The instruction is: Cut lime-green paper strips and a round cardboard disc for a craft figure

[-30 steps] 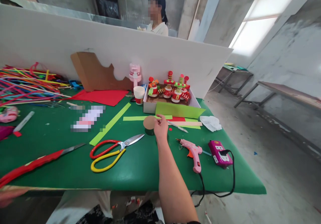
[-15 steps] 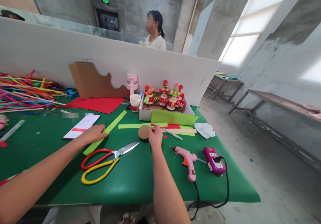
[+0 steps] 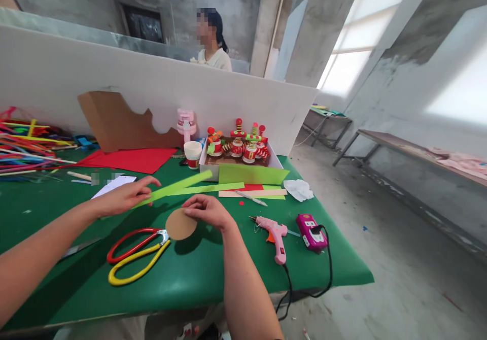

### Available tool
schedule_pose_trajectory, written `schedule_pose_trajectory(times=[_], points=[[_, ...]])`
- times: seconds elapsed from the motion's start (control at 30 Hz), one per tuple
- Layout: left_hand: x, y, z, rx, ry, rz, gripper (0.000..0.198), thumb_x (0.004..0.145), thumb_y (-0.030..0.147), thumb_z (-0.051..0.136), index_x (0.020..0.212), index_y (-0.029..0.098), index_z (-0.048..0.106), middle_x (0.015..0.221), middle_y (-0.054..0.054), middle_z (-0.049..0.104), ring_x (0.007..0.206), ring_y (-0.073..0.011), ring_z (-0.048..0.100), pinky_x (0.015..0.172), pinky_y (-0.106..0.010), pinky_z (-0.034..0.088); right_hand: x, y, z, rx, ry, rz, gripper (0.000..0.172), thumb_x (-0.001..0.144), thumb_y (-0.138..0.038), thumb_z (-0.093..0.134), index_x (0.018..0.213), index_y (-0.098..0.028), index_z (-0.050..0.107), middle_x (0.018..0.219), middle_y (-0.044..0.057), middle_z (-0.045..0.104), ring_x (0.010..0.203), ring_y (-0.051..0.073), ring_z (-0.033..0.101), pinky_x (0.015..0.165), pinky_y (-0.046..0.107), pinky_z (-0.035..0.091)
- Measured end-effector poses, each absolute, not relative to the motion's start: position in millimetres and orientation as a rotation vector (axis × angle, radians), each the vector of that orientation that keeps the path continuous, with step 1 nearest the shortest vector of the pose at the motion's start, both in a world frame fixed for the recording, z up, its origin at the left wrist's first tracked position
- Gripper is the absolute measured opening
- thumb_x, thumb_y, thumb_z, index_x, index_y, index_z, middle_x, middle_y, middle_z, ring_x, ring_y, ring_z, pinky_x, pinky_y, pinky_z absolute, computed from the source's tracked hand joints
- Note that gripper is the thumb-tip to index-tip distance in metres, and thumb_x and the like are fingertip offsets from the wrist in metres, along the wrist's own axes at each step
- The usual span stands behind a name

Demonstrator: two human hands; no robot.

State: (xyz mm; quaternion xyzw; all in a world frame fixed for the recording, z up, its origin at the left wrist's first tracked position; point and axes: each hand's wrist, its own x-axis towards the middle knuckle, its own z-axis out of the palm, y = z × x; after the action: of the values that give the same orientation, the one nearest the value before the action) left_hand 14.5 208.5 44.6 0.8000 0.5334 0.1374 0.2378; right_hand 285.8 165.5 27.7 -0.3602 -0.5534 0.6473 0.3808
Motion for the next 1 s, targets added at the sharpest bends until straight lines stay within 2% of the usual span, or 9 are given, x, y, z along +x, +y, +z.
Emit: schedule_pose_trajectory(times=[0.1,0.2,0.3,0.4,0.47,0.53,0.67,0.8,1.0], points=[[46.0,224.1,51.1,2.324,1.374,0.216,0.028,0.083,0.042,0.041,0.099,0.025,0.057,0.068,0.001,0.068,0.07,-0.0206,0.064,0.069,-0.029,0.045,284.5,161.2,31.4,-0.858,-1.414,1.736,0.047,0.056,-0.049,0.089,0.083,-0.017,0.069,0.065,-0.004,0.062,0.058,0.008,0.049,0.056,0.021,0.034],[70.5,235.1,63.4,2.443,1.452,0.156,0.024,0.08,0.033,0.049,0.099,0.023,0.059,0.094,-0.008,0.074,0.095,-0.0268,0.067,0.082,-0.035,0.046,284.8,164.7,26.4,-0.903,-1.374,1.711,0.049,0.054,-0.048,0.091,0.083,-0.017,0.068,0.063,-0.004,0.063,0.053,0.007,0.046,0.052,0.02,0.031],[72.1,222.2,74.1,2.514,1.614,0.155,0.026,0.086,0.029,0.041,0.101,0.022,0.06,0.117,-0.015,0.069,0.111,-0.0311,0.062,0.086,-0.04,0.044,284.6,171.8,17.8,-1.025,-1.315,1.606,0.038,0.06,-0.042,0.088,0.08,-0.017,0.066,0.052,-0.007,0.056,0.045,0.005,0.039,0.046,0.019,0.028],[54.5,179.3,74.2,2.48,1.702,0.031,0.033,0.092,0.033,0.03,0.086,0.022,0.061,0.091,-0.012,0.072,0.084,-0.0275,0.068,0.068,-0.035,0.045,283.5,179.9,8.6,-1.188,-1.196,1.446,0.027,0.07,-0.037,0.08,0.079,-0.018,0.063,0.046,-0.01,0.049,0.041,0.005,0.038,0.042,0.018,0.029],[42.2,142.9,68.1,2.451,1.656,-0.084,0.028,0.089,0.036,0.039,0.08,0.024,0.062,0.083,-0.007,0.072,0.075,-0.0254,0.068,0.061,-0.032,0.044,282.5,185.0,2.3,-1.252,-1.136,1.38,0.023,0.074,-0.035,0.075,0.08,-0.018,0.061,0.046,-0.01,0.048,0.04,0.006,0.039,0.041,0.018,0.031],[35.4,111.0,58.9,2.431,1.589,-0.188,0.025,0.085,0.031,0.046,0.099,0.026,0.066,0.088,-0.006,0.072,0.085,-0.0257,0.069,0.067,-0.032,0.048,281.3,188.6,-3.2,-1.295,-1.113,1.337,0.019,0.077,-0.032,0.072,0.081,-0.019,0.059,0.046,-0.01,0.048,0.039,0.006,0.041,0.04,0.017,0.034],[37.1,80.8,42.4,2.385,1.696,-0.163,0.053,0.077,0.013,0.048,0.128,0.024,0.057,0.11,-0.01,0.07,0.101,-0.0264,0.067,0.084,-0.036,0.05,279.3,190.3,-7.6,-1.377,-1.134,1.232,0.009,0.079,-0.024,0.066,0.084,-0.019,0.059,0.049,-0.01,0.051,0.04,0.007,0.047,0.041,0.017,0.04],[37.6,73.3,41.6,2.334,1.677,-0.136,0.061,0.073,0.006,0.043,0.13,0.027,0.052,0.116,-0.008,0.068,0.101,-0.0241,0.068,0.079,-0.032,0.049,281.0,189.7,-4.6,-1.444,-1.185,1.094,0.007,0.082,-0.02,0.059,0.088,-0.02,0.061,0.053,-0.008,0.055,0.043,0.009,0.052,0.041,0.018,0.043],[-4.3,50.5,42.1,2.194,1.727,-0.006,0.04,0.073,0.024,0.042,0.112,0.027,0.05,0.084,-0.001,0.065,0.075,-0.0211,0.065,0.063,-0.028,0.041,283.2,190.2,-4.5,-1.519,-1.284,0.968,0.013,0.082,-0.021,0.058,0.092,-0.019,0.067,0.064,-0.002,0.064,0.045,0.011,0.055,0.048,0.024,0.05]])
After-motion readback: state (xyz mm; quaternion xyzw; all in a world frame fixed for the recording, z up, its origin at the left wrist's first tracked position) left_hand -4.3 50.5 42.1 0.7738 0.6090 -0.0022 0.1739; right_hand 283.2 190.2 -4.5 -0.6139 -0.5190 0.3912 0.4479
